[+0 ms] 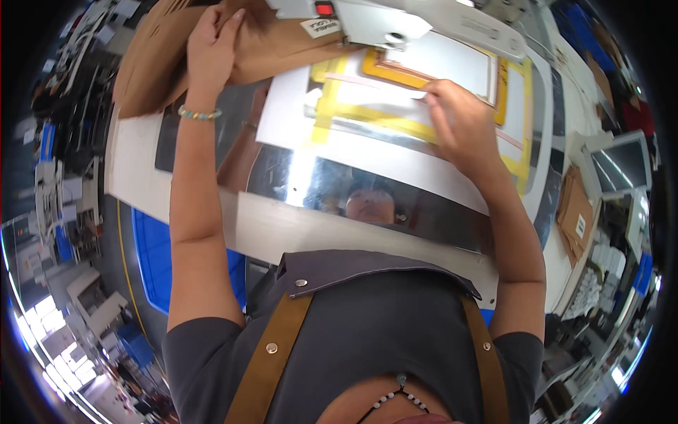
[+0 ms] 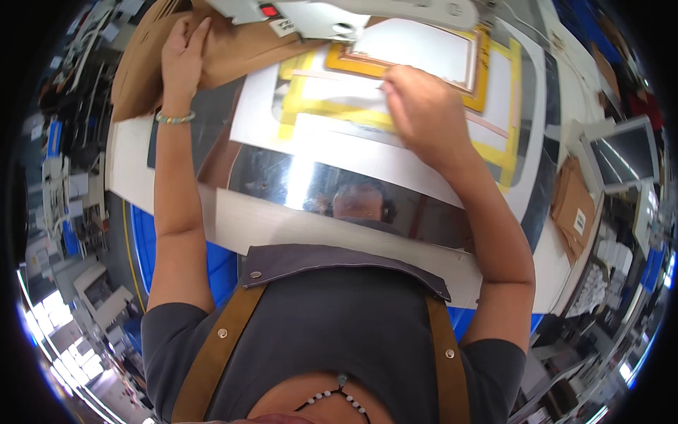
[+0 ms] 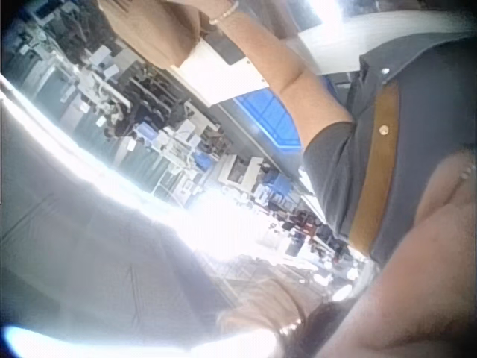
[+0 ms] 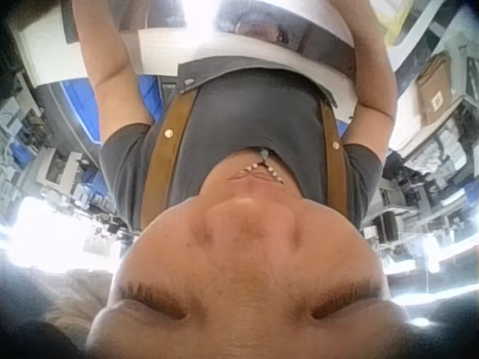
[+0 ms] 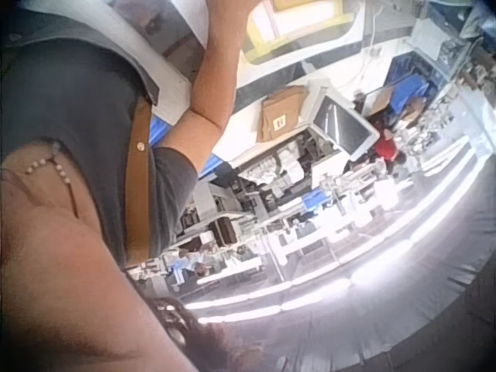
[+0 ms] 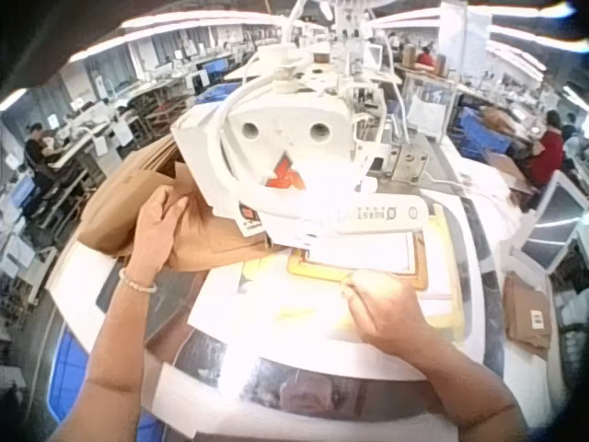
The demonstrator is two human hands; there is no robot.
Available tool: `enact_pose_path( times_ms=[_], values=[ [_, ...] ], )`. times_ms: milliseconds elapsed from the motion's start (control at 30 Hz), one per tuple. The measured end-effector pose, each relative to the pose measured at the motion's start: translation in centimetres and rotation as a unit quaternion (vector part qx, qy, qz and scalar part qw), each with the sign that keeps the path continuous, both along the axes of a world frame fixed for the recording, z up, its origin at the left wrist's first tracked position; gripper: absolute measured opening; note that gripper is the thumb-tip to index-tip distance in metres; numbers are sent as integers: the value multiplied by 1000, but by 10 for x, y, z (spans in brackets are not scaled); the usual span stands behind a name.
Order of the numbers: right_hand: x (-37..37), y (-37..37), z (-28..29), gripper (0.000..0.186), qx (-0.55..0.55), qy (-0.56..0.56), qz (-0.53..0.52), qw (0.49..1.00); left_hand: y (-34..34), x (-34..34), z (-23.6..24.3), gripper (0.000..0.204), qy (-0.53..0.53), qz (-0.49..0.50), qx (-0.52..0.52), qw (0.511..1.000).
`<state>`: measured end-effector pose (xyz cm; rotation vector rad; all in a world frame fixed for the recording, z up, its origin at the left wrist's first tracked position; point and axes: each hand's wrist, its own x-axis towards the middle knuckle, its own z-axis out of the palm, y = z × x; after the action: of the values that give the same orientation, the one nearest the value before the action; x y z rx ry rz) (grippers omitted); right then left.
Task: Sewing logos and lining into leather bags using an industrial sewing machine.
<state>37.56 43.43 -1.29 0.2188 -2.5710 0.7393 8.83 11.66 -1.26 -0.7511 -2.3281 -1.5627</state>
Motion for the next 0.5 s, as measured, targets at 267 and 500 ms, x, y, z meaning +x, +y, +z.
enact_pose_path(
  times_ms=[267, 500],
  values=[
    [5, 2, -14, 20, -246, -174, 69, 951, -349, 161, -9, 40, -210, 243, 151, 935],
    [-5, 10, -15, 18, -240, -270, 98, 927, -513, 354, -153, 45, -351, 432, 162, 815]
  ],
)
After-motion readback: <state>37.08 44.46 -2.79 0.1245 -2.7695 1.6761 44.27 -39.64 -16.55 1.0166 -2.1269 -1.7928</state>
